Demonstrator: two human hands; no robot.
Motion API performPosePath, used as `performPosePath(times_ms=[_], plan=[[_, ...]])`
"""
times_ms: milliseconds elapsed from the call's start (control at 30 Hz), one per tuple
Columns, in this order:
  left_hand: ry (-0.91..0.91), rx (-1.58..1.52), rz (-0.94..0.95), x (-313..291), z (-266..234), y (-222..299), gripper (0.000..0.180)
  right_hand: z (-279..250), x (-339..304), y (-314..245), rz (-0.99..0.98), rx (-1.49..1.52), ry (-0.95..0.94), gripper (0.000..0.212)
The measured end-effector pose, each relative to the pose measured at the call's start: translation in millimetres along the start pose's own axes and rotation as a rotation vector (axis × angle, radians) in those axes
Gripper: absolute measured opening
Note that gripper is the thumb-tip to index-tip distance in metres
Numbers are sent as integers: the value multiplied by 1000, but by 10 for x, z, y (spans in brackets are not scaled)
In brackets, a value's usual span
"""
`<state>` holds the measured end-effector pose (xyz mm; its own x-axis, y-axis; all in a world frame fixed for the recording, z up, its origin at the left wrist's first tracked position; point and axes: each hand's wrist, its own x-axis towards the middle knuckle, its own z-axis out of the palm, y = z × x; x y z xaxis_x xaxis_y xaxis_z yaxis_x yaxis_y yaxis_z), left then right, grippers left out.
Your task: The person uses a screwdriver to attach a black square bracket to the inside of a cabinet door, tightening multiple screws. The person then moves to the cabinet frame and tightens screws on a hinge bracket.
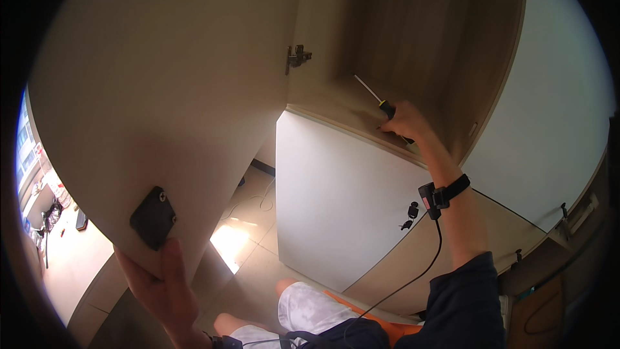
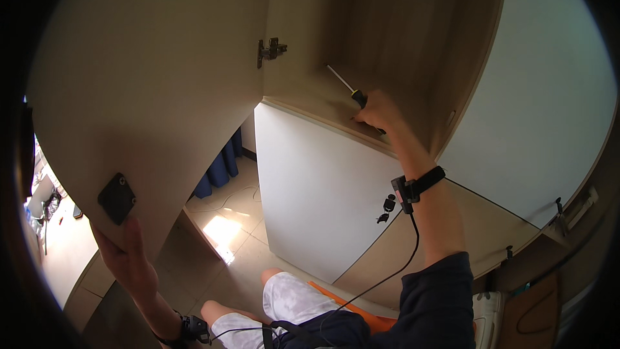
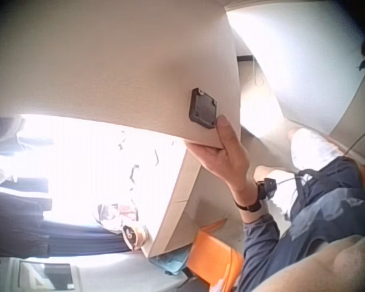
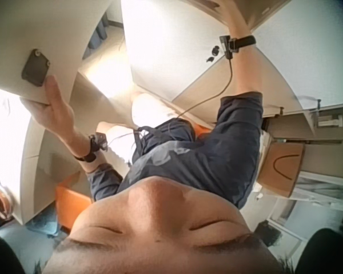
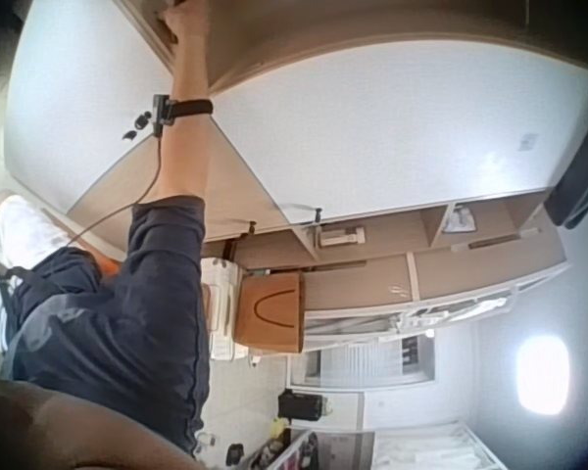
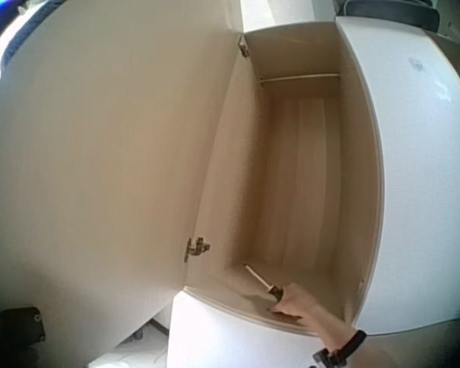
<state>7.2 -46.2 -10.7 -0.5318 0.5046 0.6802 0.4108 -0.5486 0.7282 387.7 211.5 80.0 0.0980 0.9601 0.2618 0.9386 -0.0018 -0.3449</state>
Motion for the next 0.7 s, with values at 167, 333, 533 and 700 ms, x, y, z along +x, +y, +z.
performPosePath(times_ms=[167, 333, 533, 700], plan=[[-38, -24, 2, 35, 1, -20, 56, -2, -46, 16, -30, 7, 56, 36], [40, 144, 41, 57, 18, -25, 51, 8, -266, -61, -173, 194, 173, 21], [107, -10, 370, 144, 32, 94, 65, 22, -1265, -874, -117, 1197, -244, 34], [-51, 368, 666, -222, -223, 434, 56, 379, -1994, -1122, -297, 1578, -899, 34]])
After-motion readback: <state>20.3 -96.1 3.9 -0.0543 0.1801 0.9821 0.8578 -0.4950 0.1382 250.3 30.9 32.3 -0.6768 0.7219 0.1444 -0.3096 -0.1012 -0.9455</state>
